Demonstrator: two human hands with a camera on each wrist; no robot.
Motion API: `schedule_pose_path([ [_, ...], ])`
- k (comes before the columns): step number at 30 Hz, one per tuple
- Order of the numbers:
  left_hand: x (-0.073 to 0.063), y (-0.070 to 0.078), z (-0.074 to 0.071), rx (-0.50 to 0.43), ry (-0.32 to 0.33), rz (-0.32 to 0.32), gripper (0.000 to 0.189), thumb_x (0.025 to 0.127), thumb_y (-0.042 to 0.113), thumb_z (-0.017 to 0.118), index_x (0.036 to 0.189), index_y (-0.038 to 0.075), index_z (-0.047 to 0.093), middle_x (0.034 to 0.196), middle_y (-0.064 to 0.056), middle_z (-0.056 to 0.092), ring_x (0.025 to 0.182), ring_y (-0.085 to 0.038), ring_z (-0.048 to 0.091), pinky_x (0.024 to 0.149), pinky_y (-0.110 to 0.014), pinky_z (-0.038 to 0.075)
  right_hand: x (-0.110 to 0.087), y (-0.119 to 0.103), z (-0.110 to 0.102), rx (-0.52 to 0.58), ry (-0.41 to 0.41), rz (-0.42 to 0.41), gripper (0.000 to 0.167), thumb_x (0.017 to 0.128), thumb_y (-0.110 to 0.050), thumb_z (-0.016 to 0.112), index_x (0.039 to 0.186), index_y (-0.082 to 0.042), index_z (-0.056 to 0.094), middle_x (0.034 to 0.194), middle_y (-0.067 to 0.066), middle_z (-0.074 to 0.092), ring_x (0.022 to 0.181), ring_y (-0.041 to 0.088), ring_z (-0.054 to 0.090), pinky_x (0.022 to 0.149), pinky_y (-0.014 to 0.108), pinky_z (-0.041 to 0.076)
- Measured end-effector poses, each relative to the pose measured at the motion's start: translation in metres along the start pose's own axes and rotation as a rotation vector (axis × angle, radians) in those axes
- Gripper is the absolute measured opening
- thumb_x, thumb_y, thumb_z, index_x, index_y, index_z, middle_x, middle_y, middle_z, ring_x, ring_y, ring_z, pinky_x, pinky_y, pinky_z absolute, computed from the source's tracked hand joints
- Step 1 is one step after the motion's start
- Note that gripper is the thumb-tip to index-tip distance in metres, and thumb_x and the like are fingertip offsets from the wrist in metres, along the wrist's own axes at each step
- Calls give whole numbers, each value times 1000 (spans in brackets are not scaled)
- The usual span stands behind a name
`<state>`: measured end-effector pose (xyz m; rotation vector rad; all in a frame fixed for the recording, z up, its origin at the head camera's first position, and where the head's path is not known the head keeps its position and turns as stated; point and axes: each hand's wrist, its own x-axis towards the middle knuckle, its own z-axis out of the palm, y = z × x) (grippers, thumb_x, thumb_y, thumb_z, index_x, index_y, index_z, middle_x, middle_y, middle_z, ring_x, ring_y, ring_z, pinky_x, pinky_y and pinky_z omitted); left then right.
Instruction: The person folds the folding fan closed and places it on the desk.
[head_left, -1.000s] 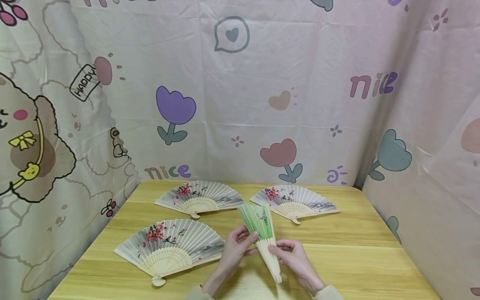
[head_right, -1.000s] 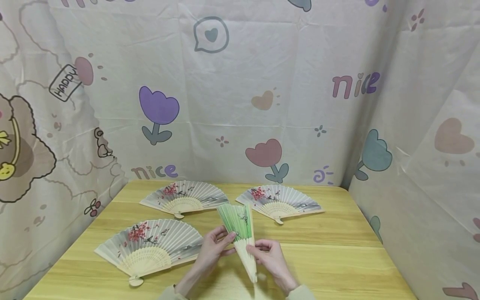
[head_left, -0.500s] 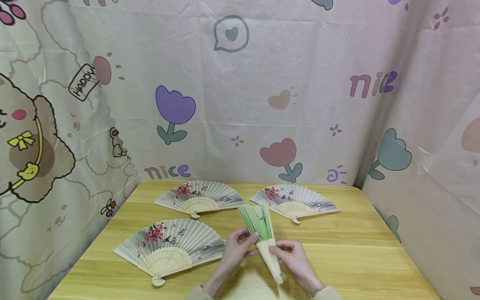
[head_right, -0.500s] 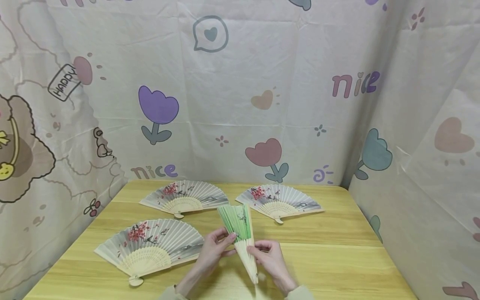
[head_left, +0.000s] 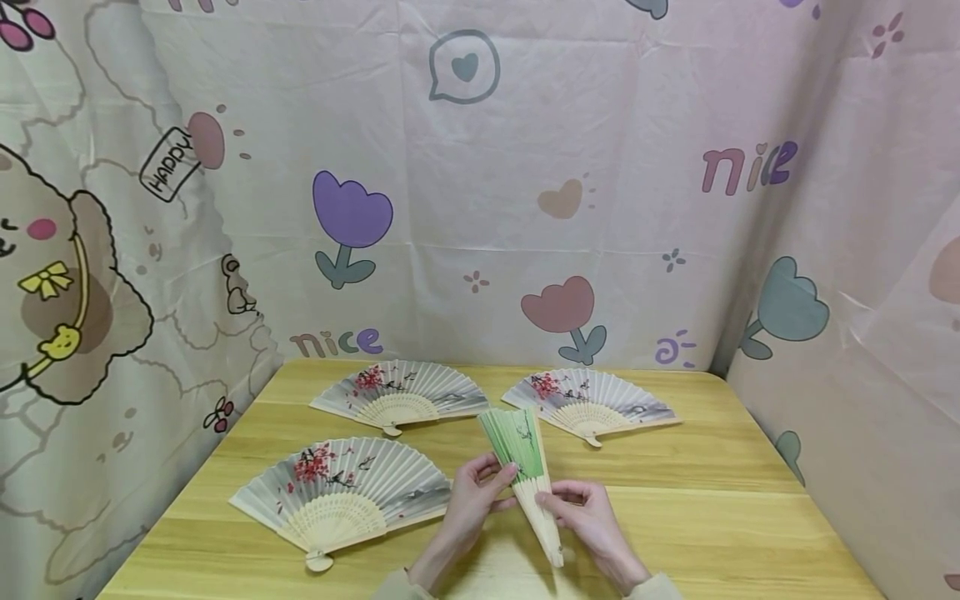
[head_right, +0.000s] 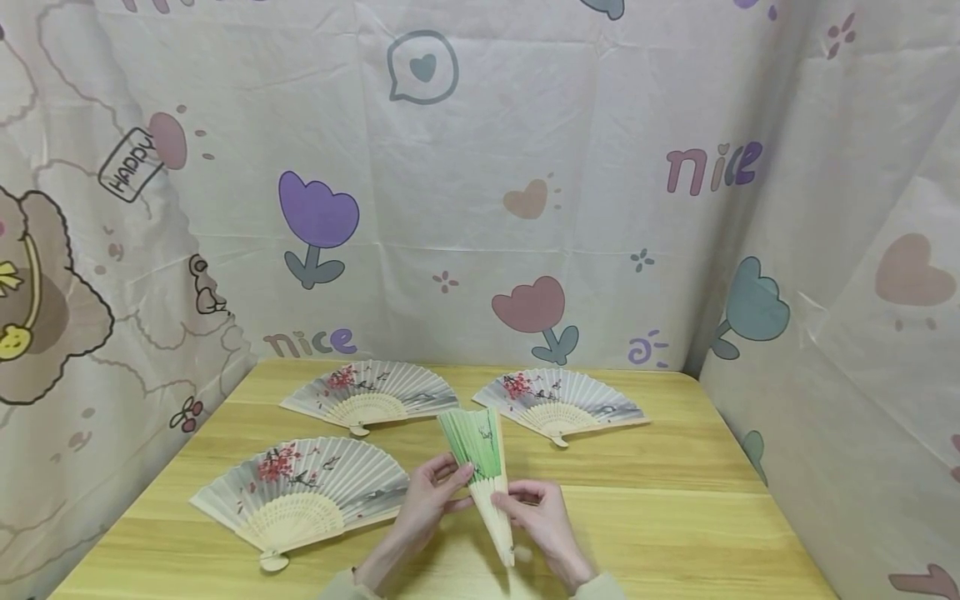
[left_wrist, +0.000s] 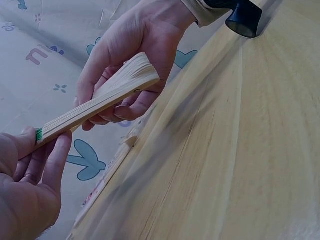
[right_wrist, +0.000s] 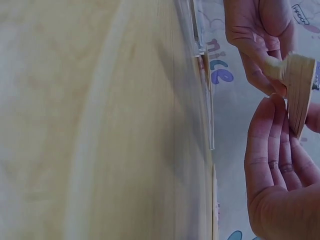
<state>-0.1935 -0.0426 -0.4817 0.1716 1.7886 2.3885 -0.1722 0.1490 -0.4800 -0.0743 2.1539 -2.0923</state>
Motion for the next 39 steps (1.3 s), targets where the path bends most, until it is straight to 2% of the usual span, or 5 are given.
schedule_pose_path([
  [6, 2, -1, 1, 5, 13, -2, 44, 95, 15, 69, 126, -13, 56, 101, -2, 67, 84, -10, 70, 74, -26, 67, 0, 1, -1, -4, -35, -21, 36, 89, -8, 73, 113, 17, 66, 81, -9, 73, 72, 1, 62, 60, 12, 53],
  [15, 6, -3, 1, 9, 27, -25, 45, 95, 20, 71, 124, -12, 58, 102, -4, 67, 85, -11, 70, 75, -29, 68, 1, -1, 1, -37, -14, -5, 33, 88, -9, 74, 110, 16, 67, 83, -5, 72, 73, 2, 62, 60, 12, 53],
  [24, 5, -3, 2, 33, 17, -18, 41, 98, 19, 67, 121, -14, 58, 106, -8, 62, 87, -11, 68, 75, -28, 67, 1, 1, 2, -54, -38, -48, 33, 89, -8, 73, 110, 16, 68, 79, -12, 72, 70, 0, 60, 58, 11, 51],
  [28, 5, -3, 2, 34, 13, -26, 40, 99, 19, 65, 121, -14, 57, 107, -9, 66, 88, -12, 69, 74, -27, 67, 1, 2, 2, -56, -30, -50, 32, 88, -7, 73, 110, 16, 68, 79, -12, 72, 70, 0, 60, 57, 11, 50],
  [39, 8, -5, 0, -13, 47, -34, 38, 96, 14, 68, 119, -15, 58, 96, -3, 64, 82, -10, 69, 71, -26, 67, 0, 0, 2, -55, -73, -33, 36, 86, -9, 77, 112, 14, 68, 81, -8, 72, 71, 2, 61, 59, 12, 51],
])
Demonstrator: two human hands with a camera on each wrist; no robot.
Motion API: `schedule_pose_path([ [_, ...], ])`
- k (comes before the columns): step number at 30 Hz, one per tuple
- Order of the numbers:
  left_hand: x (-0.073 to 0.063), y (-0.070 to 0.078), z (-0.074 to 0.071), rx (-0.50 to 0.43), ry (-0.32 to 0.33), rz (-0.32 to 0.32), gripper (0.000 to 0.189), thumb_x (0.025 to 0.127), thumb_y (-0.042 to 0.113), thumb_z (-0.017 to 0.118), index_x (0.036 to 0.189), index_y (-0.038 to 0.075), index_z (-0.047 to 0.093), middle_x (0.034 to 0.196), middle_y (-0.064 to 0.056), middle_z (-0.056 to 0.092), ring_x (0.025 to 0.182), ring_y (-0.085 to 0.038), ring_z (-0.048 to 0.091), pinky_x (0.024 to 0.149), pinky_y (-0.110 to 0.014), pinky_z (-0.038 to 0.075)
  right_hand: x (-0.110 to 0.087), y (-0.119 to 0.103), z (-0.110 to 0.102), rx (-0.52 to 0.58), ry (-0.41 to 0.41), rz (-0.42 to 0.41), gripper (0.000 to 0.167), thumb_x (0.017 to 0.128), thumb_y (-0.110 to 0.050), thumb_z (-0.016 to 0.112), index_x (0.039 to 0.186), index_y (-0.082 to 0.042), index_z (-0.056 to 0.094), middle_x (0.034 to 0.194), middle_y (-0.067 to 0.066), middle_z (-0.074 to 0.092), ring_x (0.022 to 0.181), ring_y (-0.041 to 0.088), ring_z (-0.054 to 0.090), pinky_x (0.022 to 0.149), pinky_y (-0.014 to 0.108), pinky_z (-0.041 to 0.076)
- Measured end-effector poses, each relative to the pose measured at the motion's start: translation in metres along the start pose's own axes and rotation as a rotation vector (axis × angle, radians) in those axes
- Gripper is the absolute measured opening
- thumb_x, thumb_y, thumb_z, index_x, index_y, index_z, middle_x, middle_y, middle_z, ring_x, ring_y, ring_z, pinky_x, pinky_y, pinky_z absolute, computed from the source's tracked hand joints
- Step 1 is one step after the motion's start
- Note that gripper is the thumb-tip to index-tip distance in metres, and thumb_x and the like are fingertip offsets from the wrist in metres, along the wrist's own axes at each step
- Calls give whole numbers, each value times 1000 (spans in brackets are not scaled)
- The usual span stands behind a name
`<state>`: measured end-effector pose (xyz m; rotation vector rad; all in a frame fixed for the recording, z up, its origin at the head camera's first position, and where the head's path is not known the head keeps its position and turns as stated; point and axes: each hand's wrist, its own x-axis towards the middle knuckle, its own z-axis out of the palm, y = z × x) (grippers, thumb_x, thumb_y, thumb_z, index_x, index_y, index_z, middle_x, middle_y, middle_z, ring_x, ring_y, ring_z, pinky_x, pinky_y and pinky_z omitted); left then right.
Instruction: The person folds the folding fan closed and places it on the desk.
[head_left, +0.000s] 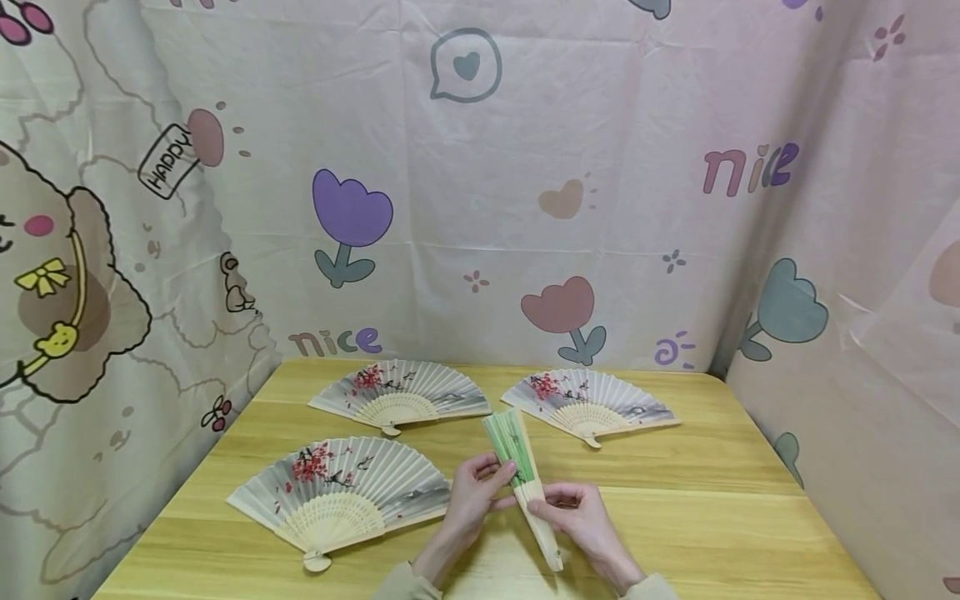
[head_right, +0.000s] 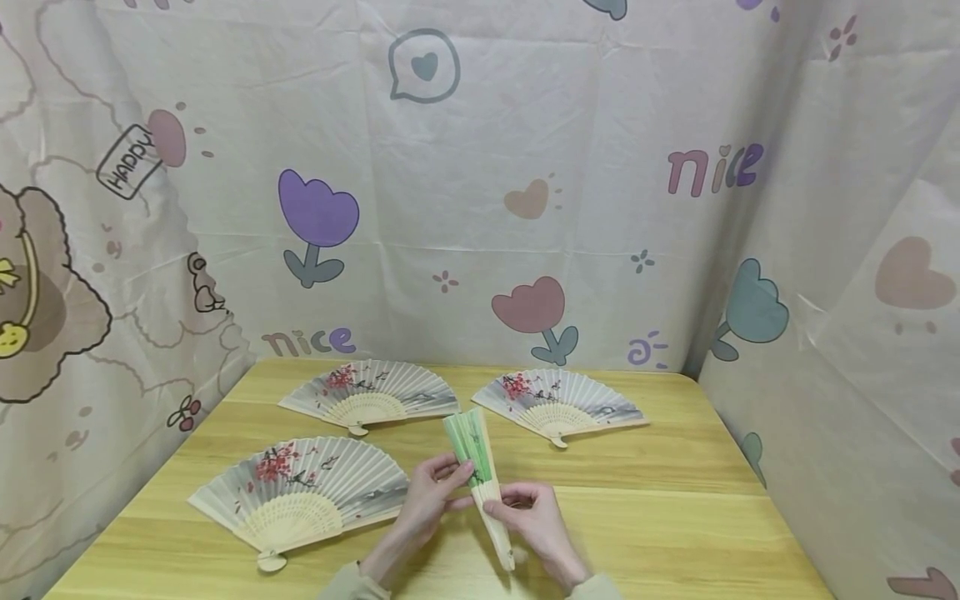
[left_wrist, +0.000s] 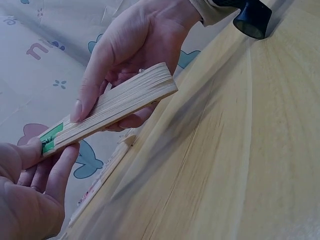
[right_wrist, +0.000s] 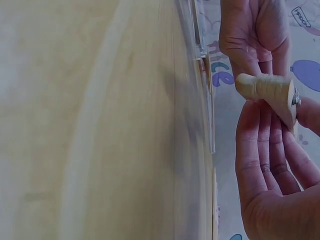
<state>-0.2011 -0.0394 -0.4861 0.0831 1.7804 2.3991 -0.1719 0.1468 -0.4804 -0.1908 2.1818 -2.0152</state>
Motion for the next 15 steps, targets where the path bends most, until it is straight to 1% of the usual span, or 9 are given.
schedule_pose_path([
  [4, 0, 0, 0, -8, 3, -5, 36, 95, 15, 70, 116, -13, 60, 93, -1, 66, 83, -9, 69, 74, -26, 67, 0, 1, -1, -3, -24, 5, 37, 85, -8, 77, 113, 15, 66, 79, -10, 70, 71, 1, 61, 58, 12, 50],
  [7, 1, 0, -1, -6, 12, -5, 35, 95, 17, 70, 114, -12, 62, 93, 0, 68, 84, -9, 70, 82, -27, 67, 1, 2, -1, -11, -25, 7, 37, 85, -8, 77, 113, 15, 66, 79, -10, 69, 71, 2, 61, 58, 12, 50],
  [11, 2, 0, -2, -10, 8, -2, 39, 96, 17, 69, 119, -13, 60, 94, 0, 72, 88, -10, 71, 89, -28, 65, 1, 2, 0, -17, -25, -1, 37, 84, -7, 77, 112, 15, 66, 79, -9, 69, 72, 2, 62, 60, 13, 52],
  [15, 3, 0, -3, -21, -17, 13, 43, 97, 16, 67, 125, -15, 55, 96, 0, 74, 91, -11, 72, 90, -29, 65, 1, 3, 0, -27, -36, -16, 34, 85, -7, 77, 109, 16, 67, 81, -6, 71, 73, 2, 62, 63, 14, 54],
])
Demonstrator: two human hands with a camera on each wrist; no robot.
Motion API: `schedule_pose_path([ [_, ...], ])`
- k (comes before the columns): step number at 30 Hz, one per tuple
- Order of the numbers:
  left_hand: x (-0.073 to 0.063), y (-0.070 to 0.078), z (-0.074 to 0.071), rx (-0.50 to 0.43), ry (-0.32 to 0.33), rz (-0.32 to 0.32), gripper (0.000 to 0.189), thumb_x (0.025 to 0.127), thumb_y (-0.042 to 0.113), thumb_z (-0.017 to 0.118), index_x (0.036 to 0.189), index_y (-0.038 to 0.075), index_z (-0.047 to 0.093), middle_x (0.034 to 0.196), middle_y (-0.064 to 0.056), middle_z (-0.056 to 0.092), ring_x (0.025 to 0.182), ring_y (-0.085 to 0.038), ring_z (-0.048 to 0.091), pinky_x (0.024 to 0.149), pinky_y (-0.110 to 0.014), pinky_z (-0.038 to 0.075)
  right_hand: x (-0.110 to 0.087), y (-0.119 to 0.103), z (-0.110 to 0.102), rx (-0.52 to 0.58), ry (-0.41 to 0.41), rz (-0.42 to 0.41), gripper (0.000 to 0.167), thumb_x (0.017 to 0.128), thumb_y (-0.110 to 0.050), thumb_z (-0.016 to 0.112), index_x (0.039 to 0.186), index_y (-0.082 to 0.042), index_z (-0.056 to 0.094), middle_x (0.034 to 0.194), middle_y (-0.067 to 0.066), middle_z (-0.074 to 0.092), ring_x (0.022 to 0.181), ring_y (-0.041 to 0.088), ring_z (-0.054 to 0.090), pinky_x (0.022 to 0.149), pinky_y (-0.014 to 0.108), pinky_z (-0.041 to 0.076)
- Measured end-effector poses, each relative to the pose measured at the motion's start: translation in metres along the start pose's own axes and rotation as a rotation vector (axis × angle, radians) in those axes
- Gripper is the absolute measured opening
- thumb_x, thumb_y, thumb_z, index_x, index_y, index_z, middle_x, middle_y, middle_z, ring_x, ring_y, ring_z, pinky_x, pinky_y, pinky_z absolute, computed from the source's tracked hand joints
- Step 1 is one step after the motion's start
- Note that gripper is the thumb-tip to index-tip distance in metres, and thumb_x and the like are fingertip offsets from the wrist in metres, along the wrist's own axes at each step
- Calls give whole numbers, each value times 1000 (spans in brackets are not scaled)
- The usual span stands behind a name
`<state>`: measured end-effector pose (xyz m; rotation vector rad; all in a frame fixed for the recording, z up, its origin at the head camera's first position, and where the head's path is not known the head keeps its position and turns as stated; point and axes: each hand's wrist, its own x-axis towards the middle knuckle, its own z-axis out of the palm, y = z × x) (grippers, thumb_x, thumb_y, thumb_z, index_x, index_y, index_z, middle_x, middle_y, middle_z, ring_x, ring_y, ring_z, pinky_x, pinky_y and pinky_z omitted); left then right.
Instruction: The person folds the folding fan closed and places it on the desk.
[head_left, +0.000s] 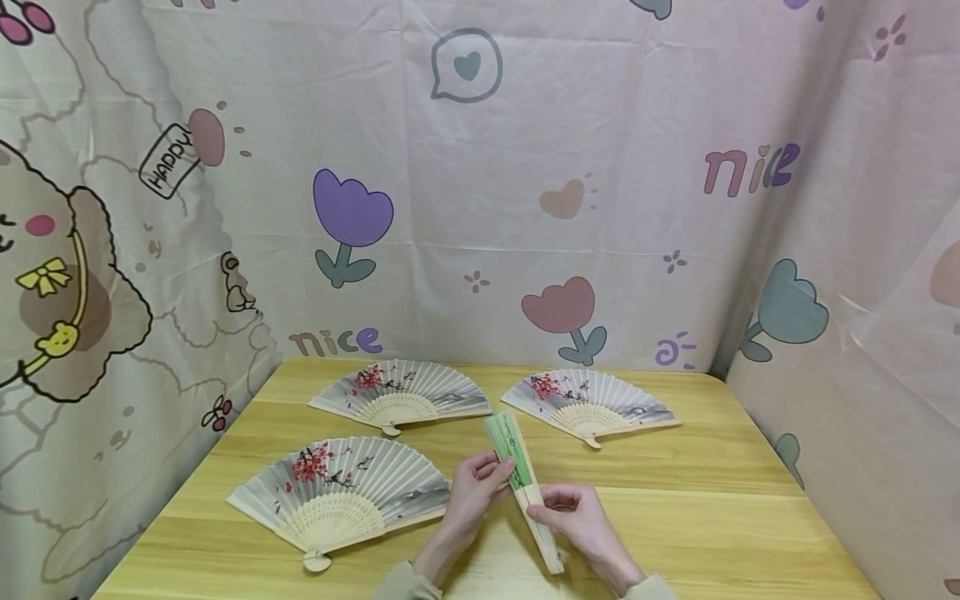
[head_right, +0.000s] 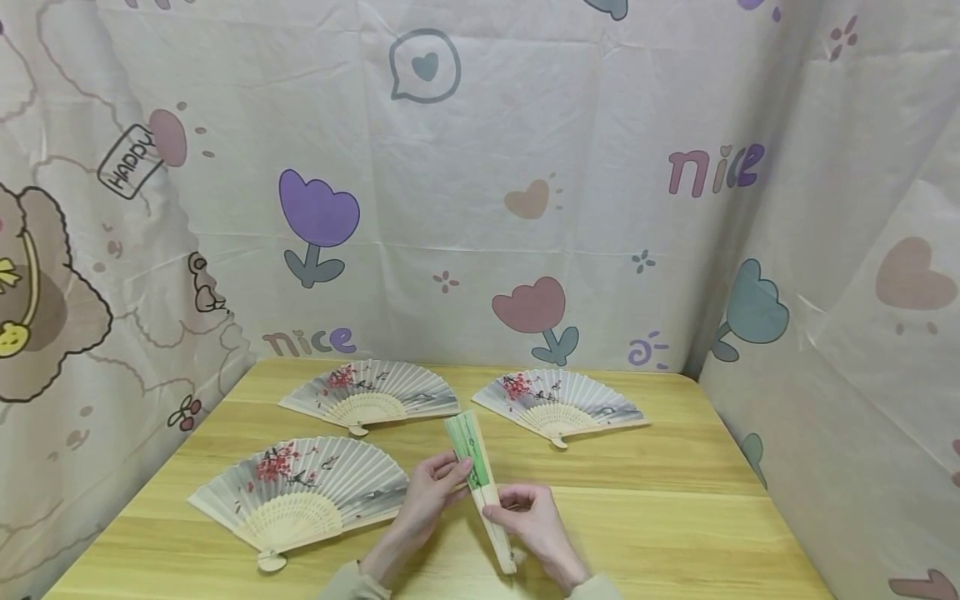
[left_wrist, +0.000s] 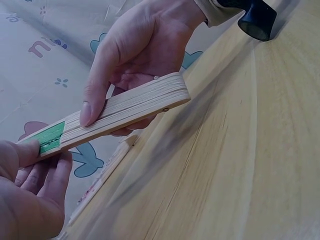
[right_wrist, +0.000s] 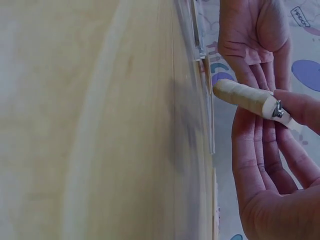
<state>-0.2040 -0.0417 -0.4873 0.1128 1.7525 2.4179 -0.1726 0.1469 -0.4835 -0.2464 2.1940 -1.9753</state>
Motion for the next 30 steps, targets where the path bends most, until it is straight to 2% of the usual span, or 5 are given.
schedule_pose_path([
  [7, 0, 1, 0, -19, -10, 11, 43, 97, 14, 67, 125, -16, 55, 92, 1, 72, 88, -9, 72, 88, -29, 66, 0, 0, 0, -13, -24, -13, 33, 86, -9, 76, 107, 16, 68, 88, 6, 75, 75, 3, 64, 66, 16, 56],
  [18, -2, 2, 0, -9, -1, -4, 34, 95, 12, 69, 118, -12, 60, 88, 4, 66, 81, -7, 69, 80, -24, 67, -1, 2, -2, -8, -102, -50, 33, 85, -5, 75, 104, 19, 66, 77, -11, 69, 68, 0, 61, 60, 12, 51],
  [23, -2, 2, 1, -10, -15, -6, 33, 93, 9, 70, 115, -14, 61, 89, 4, 65, 82, -7, 68, 80, -23, 66, -2, 1, -3, -16, -139, -51, 34, 83, -3, 76, 105, 20, 64, 75, -13, 66, 68, 1, 61, 62, 12, 54],
  [30, -1, 2, 0, -16, -45, -2, 41, 95, 10, 69, 125, -15, 56, 93, 2, 74, 83, -6, 70, 79, -21, 66, -2, 3, -5, -44, -202, -124, 29, 86, -3, 73, 103, 19, 66, 75, -13, 67, 67, -1, 60, 61, 11, 52],
])
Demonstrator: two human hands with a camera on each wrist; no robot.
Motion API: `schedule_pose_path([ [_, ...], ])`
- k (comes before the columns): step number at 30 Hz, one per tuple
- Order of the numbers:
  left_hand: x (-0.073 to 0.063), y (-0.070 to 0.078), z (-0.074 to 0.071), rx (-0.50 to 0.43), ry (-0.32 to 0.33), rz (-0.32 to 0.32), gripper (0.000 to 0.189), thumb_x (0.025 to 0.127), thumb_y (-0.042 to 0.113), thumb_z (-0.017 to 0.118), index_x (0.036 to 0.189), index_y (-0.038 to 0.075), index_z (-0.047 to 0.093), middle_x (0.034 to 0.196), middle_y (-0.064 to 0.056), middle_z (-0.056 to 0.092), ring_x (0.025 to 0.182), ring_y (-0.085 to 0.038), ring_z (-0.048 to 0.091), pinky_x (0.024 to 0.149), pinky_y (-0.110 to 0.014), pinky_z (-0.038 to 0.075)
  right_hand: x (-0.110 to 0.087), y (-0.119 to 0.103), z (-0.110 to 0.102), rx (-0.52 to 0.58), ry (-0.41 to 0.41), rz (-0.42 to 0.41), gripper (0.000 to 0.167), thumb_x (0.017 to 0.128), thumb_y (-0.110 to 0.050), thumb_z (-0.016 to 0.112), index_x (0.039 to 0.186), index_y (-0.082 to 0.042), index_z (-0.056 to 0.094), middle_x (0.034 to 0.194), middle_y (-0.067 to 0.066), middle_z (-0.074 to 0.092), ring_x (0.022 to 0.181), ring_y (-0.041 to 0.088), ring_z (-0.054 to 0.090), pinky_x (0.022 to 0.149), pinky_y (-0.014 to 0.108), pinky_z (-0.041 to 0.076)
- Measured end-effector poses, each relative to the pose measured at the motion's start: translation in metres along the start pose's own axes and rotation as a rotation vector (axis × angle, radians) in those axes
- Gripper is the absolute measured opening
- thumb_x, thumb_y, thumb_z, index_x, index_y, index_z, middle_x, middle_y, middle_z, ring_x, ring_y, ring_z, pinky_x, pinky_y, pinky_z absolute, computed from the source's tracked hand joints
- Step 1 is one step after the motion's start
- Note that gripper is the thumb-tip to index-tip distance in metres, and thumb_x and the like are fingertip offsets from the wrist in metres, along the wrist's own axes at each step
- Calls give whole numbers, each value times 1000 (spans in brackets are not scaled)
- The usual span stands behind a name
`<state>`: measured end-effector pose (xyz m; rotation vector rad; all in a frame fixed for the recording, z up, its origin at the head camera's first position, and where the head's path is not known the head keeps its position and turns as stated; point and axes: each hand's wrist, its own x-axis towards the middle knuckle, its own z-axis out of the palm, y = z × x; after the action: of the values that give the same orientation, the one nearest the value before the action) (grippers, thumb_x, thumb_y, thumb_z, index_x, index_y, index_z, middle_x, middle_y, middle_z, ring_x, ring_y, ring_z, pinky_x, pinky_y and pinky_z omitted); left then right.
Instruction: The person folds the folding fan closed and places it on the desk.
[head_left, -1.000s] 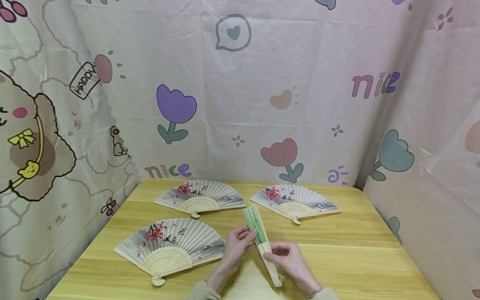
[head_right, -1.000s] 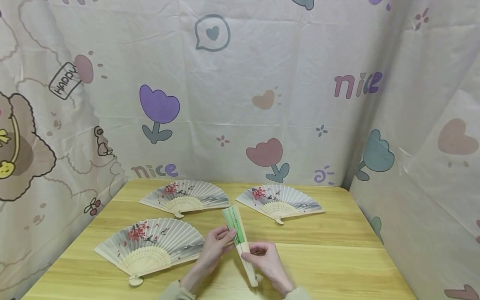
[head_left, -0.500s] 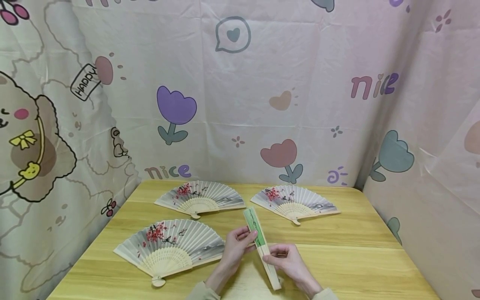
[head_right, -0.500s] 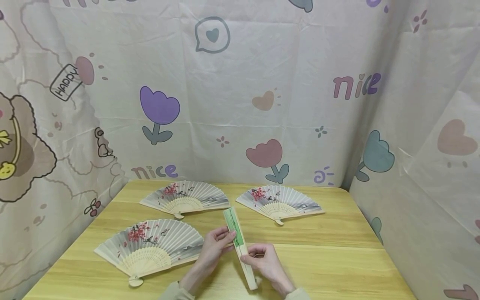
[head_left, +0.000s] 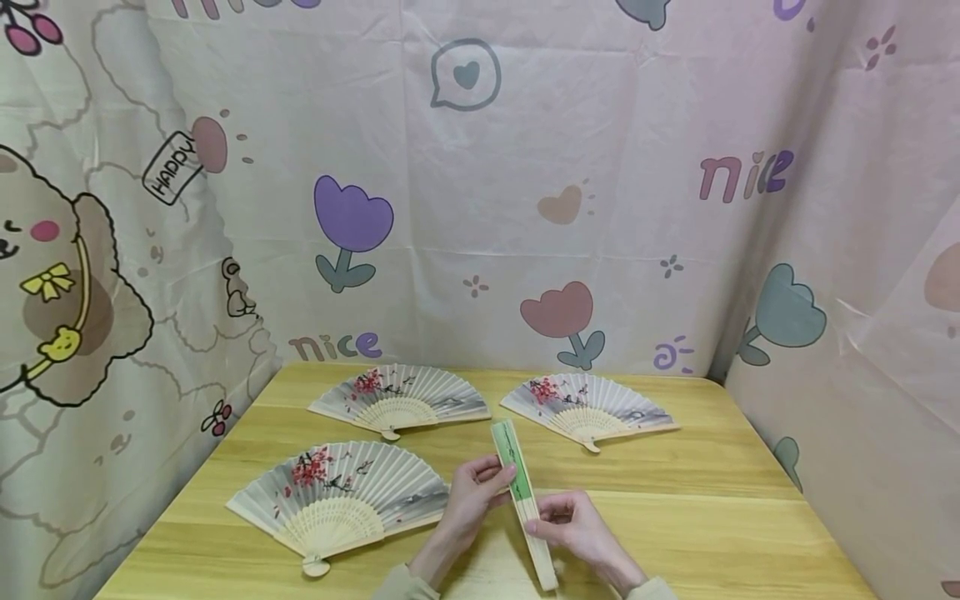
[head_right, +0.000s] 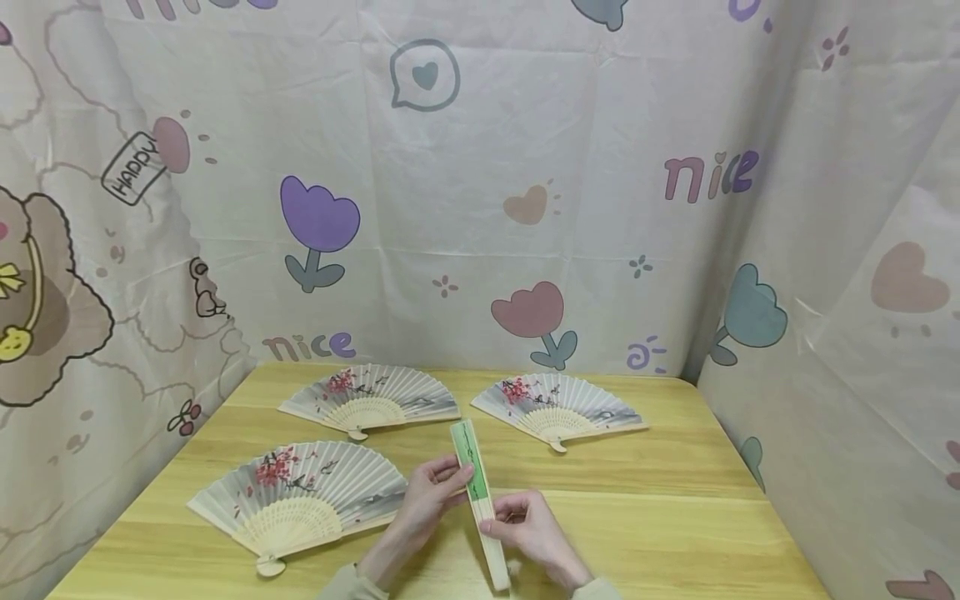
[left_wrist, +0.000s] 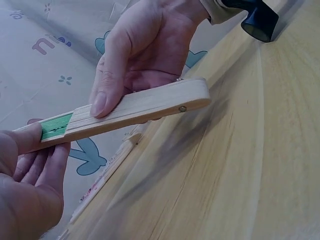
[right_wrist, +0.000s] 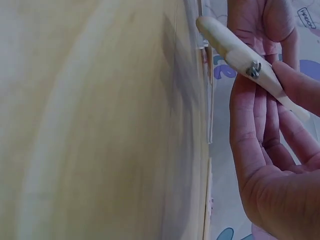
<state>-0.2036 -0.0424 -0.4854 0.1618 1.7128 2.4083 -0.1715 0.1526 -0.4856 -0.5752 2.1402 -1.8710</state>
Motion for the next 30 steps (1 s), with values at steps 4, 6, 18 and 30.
schedule_pose_path([
  [4, 0, 1, -1, -11, -26, 0, 48, 94, 8, 69, 133, -15, 51, 101, -3, 77, 84, -8, 72, 78, -23, 66, -1, 0, -1, -14, -49, -20, 26, 88, -5, 71, 97, 19, 67, 71, -14, 64, 64, -2, 58, 57, 10, 52],
  [6, 0, 2, -1, -11, -36, 0, 48, 94, 7, 69, 132, -16, 51, 100, -4, 78, 83, -8, 73, 78, -24, 67, -1, 0, -2, -15, -71, -10, 27, 89, -6, 71, 95, 20, 66, 70, -15, 63, 62, -2, 57, 56, 10, 52],
  [18, 11, 3, 3, 23, -63, -18, 39, 91, 8, 73, 120, -15, 59, 88, 3, 72, 79, -10, 72, 80, -32, 68, -2, 0, -12, 20, -143, 18, 29, 85, -3, 75, 101, 18, 63, 77, -4, 72, 66, 3, 66, 61, 21, 64],
  [30, 30, 0, 15, 135, -144, 26, 38, 91, 10, 74, 114, -16, 60, 86, 4, 71, 74, -7, 70, 76, -33, 68, -4, 1, -37, 105, -177, 54, 42, 88, -1, 72, 113, 23, 49, 83, -6, 73, 76, 8, 70, 70, 34, 68],
])
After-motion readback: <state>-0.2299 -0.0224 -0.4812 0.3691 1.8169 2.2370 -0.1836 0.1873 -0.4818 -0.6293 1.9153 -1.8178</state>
